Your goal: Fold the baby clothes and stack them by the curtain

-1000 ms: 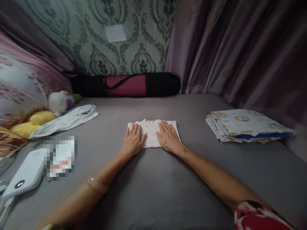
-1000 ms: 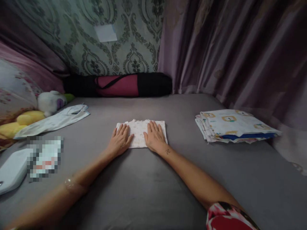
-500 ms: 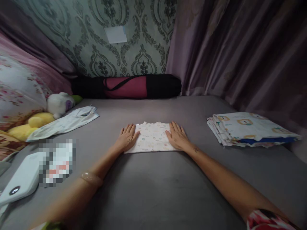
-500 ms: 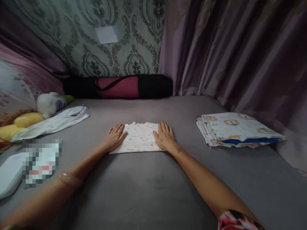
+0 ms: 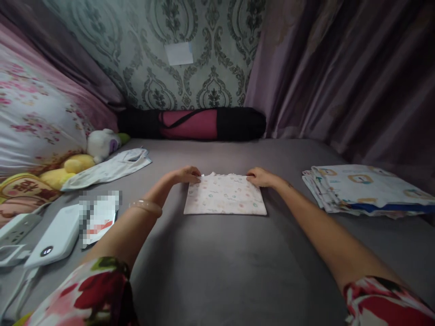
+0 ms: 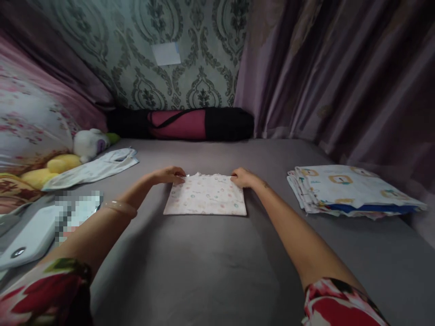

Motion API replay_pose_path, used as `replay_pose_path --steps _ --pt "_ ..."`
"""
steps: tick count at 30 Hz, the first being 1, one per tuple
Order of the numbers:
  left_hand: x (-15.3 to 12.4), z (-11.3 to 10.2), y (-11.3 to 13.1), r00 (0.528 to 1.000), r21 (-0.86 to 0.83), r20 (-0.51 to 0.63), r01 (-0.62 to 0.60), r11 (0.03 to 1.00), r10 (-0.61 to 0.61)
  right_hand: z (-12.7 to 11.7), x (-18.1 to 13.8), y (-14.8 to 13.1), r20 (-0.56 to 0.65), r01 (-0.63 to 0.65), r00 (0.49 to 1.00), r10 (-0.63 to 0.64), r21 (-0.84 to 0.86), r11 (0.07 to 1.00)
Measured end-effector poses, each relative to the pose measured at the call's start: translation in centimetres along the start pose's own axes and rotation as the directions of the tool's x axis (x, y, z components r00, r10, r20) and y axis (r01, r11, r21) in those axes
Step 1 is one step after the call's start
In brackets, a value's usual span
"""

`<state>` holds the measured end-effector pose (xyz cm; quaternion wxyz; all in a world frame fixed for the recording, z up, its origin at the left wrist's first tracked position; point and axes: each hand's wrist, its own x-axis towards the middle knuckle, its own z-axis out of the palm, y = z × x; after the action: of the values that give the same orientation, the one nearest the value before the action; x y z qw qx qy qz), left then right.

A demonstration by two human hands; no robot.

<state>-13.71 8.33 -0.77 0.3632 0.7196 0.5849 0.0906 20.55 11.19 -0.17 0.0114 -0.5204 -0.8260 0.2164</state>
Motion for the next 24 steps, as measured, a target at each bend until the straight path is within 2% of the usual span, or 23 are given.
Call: replay_pose_path --steps 4,7,13,16,20,22,24 --pt "0.0 -0.3 0.4 0.998 -0.039 0.027 0.063 0.997 -0.062 -1.1 -0.2 0.1 0.094 0.019 0.995 -0.027 0.081 0.997" --pt "-0.7 -0.4 1.2 0.998 -0.084 0.038 0.057 0.995 -0.054 -2.0 -0.8 -0.1 0.126 -0.01 0.992 -0.005 0.114 0.993" --pt "-2.8 -2.1 2.5 0.998 -0.238 -0.003 -0.056 0.97 0.056 -4.3 -2.6 -0.1 0.081 0.051 0.994 -0.077 0.286 0.957" --pt "-3.8 -3.8 4.0 0.984 -0.257 -0.061 -0.178 0.95 0.168 -6.4 -4.0 -0.2 0.012 0.081 0.995 -0.094 0.4 0.913" --pt "-4.8 -5.6 6.9 0.917 -0.214 -0.252 -0.364 0.907 0.308 -9.5 -5.7 -1.0 -0.149 0.205 0.977 -0.154 0.433 0.878" --pt "-5.1 -5.7 7.9 0.853 -0.08 -0.387 -0.408 0.909 0.349 -10.2 -6.6 -1.4 -0.281 0.262 0.946 -0.164 0.357 0.897" --pt "-5.7 -5.1 8.1 0.774 0.125 -0.478 -0.407 0.905 0.415 -9.7 -7.6 -1.6 -0.375 0.276 0.909 -0.18 0.219 0.936"
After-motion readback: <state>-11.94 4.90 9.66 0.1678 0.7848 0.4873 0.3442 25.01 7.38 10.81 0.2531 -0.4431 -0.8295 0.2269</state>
